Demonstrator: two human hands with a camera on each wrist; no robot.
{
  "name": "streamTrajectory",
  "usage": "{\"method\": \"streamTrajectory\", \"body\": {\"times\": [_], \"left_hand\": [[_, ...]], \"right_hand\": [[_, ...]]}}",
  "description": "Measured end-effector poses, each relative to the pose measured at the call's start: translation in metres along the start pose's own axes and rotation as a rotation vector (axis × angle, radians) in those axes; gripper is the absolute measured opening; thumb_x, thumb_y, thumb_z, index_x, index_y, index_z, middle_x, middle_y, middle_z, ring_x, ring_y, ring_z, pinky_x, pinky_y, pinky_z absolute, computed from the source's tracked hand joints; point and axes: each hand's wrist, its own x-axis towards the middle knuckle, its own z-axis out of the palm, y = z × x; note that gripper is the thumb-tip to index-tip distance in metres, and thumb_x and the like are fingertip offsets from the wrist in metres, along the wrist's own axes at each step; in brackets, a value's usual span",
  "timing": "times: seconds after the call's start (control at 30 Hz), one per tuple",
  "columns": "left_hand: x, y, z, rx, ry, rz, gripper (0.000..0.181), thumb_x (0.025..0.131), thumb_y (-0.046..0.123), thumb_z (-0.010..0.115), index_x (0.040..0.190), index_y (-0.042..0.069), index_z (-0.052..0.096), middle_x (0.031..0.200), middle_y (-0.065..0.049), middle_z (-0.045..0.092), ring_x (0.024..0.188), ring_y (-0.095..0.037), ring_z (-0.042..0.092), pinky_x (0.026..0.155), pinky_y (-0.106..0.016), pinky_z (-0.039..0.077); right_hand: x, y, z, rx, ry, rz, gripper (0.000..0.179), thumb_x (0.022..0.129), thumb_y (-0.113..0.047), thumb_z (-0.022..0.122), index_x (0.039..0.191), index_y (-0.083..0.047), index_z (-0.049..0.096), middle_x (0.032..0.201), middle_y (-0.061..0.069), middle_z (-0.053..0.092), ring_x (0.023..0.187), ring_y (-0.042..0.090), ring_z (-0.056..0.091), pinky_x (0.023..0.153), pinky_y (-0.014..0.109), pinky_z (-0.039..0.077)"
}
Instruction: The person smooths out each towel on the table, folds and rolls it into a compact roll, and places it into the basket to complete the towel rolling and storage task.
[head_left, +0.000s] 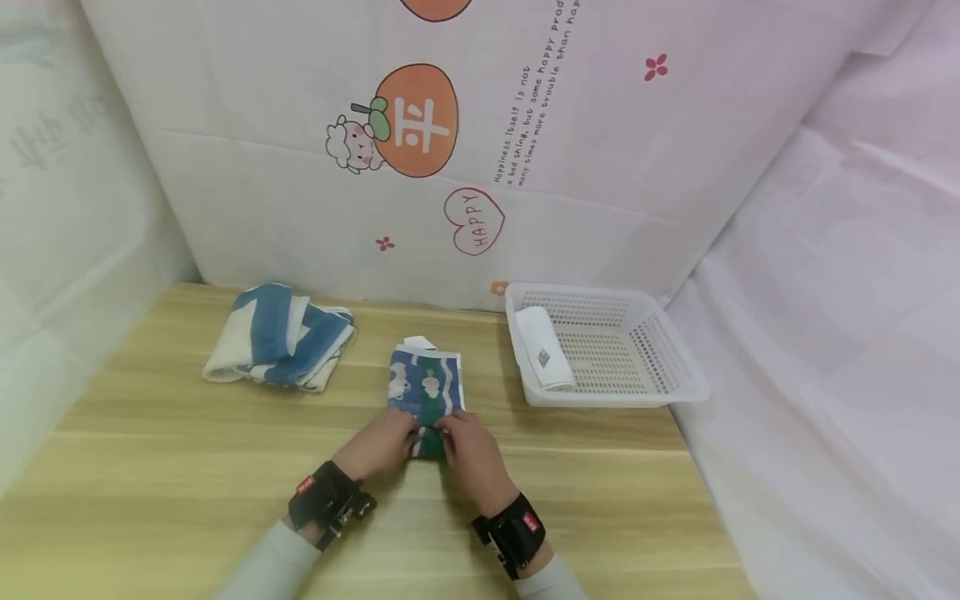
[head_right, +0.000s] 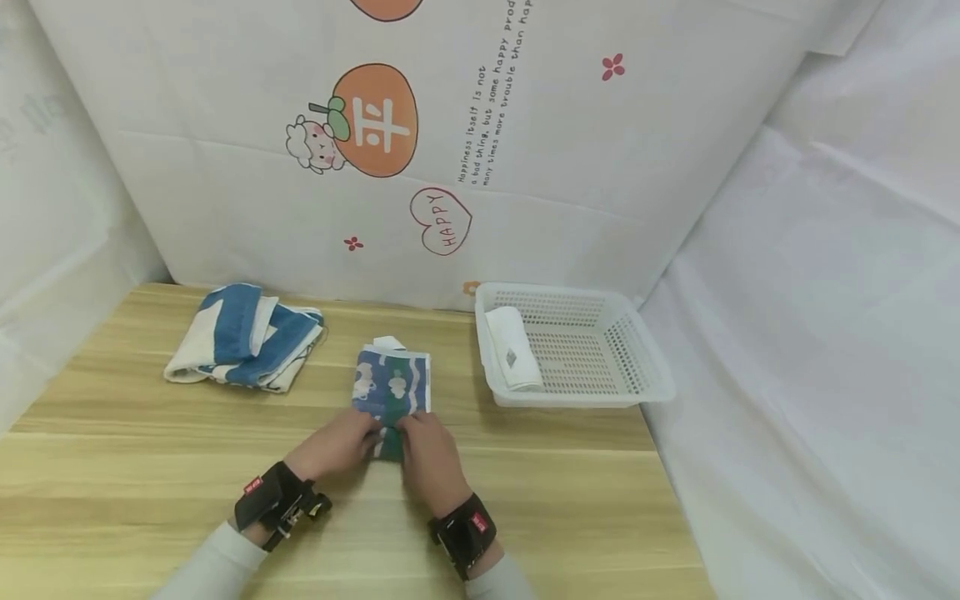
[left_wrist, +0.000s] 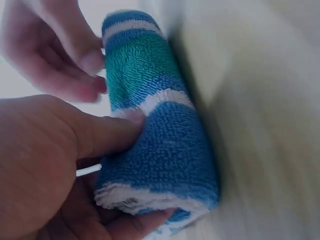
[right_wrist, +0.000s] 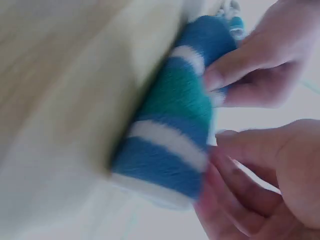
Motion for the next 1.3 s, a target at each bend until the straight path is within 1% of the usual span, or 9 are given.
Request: {"method": "streamTrajectory", "body": {"times": [0.17,0.33,0.47,0.63,0.83,0.93,1.03,1.2,1.3], "left_hand": [[-0.002,-0.001,-0.006,0.009,0.012,0.004,0.017,0.097,0.005,0.062,0.08,0.008,0.067,0.071,0.001,0.057,0.067,-0.013,0.053,0.062,-0.033,0.048],[-0.011,0.006,-0.005,0.124,0.137,0.075,0.004,0.089,0.005,0.074,0.089,0.007,0.071,0.082,-0.002,0.06,0.077,-0.019,0.059,0.069,-0.037,0.053],[-0.022,0.01,-0.002,0.203,0.206,0.107,0.015,0.08,0.005,0.082,0.088,0.007,0.07,0.083,-0.005,0.061,0.078,-0.022,0.06,0.068,-0.04,0.053],[-0.03,0.007,-0.001,0.166,0.155,0.078,0.014,0.084,0.003,0.077,0.083,0.01,0.065,0.08,-0.004,0.062,0.076,-0.021,0.061,0.066,-0.039,0.053],[-0.02,-0.006,-0.011,0.049,0.036,0.008,0.011,0.097,0.009,0.065,0.086,0.013,0.066,0.081,-0.001,0.063,0.076,-0.017,0.06,0.07,-0.038,0.053],[-0.013,-0.013,-0.014,0.008,0.0,-0.002,0.011,0.097,0.012,0.067,0.086,0.011,0.068,0.079,0.0,0.063,0.072,-0.014,0.057,0.067,-0.035,0.051],[-0.012,-0.015,-0.014,-0.023,0.017,0.003,0.006,0.093,0.014,0.072,0.092,0.009,0.071,0.086,-0.001,0.067,0.078,-0.014,0.061,0.072,-0.035,0.053],[-0.025,-0.008,-0.014,0.044,0.09,0.073,0.031,0.086,0.017,0.08,0.114,0.006,0.072,0.11,-0.009,0.07,0.1,-0.024,0.066,0.088,-0.044,0.056],[-0.031,-0.002,-0.013,0.088,0.118,0.112,0.027,0.086,0.015,0.081,0.111,0.008,0.074,0.106,-0.007,0.07,0.097,-0.023,0.065,0.085,-0.043,0.056]], "right_hand": [[0.004,-0.008,0.002,-0.085,-0.095,-0.043,0.017,0.088,-0.005,0.076,0.106,-0.005,0.075,0.1,0.005,0.074,0.095,0.02,0.068,0.083,0.032,0.057],[0.013,-0.001,0.011,-0.123,-0.131,-0.087,0.009,0.093,-0.006,0.07,0.101,-0.009,0.068,0.09,0.004,0.07,0.084,0.019,0.066,0.068,0.032,0.054],[0.019,0.004,0.009,-0.057,-0.207,-0.117,0.008,0.097,-0.009,0.066,0.105,-0.01,0.064,0.09,0.002,0.069,0.081,0.016,0.065,0.066,0.029,0.053],[0.021,0.006,0.003,0.097,-0.293,-0.085,0.01,0.101,-0.011,0.062,0.11,-0.01,0.067,0.1,0.0,0.07,0.088,0.008,0.062,0.076,0.024,0.053],[0.014,-0.002,-0.003,-0.093,-0.111,-0.109,0.017,0.091,-0.016,0.077,0.106,-0.01,0.076,0.101,0.001,0.071,0.092,0.016,0.064,0.081,0.03,0.055],[0.012,-0.004,-0.002,-0.149,-0.116,-0.104,0.027,0.085,-0.013,0.083,0.111,-0.007,0.076,0.106,0.005,0.072,0.098,0.02,0.067,0.085,0.032,0.057],[0.014,0.001,0.004,-0.154,-0.166,-0.1,0.03,0.086,-0.009,0.08,0.115,-0.005,0.074,0.109,0.006,0.073,0.102,0.021,0.068,0.088,0.032,0.057],[0.02,0.01,0.009,-0.103,-0.233,-0.095,0.021,0.096,-0.009,0.069,0.117,-0.006,0.071,0.107,0.006,0.074,0.099,0.02,0.069,0.086,0.033,0.057],[0.021,0.013,0.007,-0.05,-0.288,-0.111,0.022,0.1,-0.009,0.062,0.121,-0.005,0.068,0.108,0.006,0.073,0.097,0.018,0.069,0.082,0.031,0.057]]}}
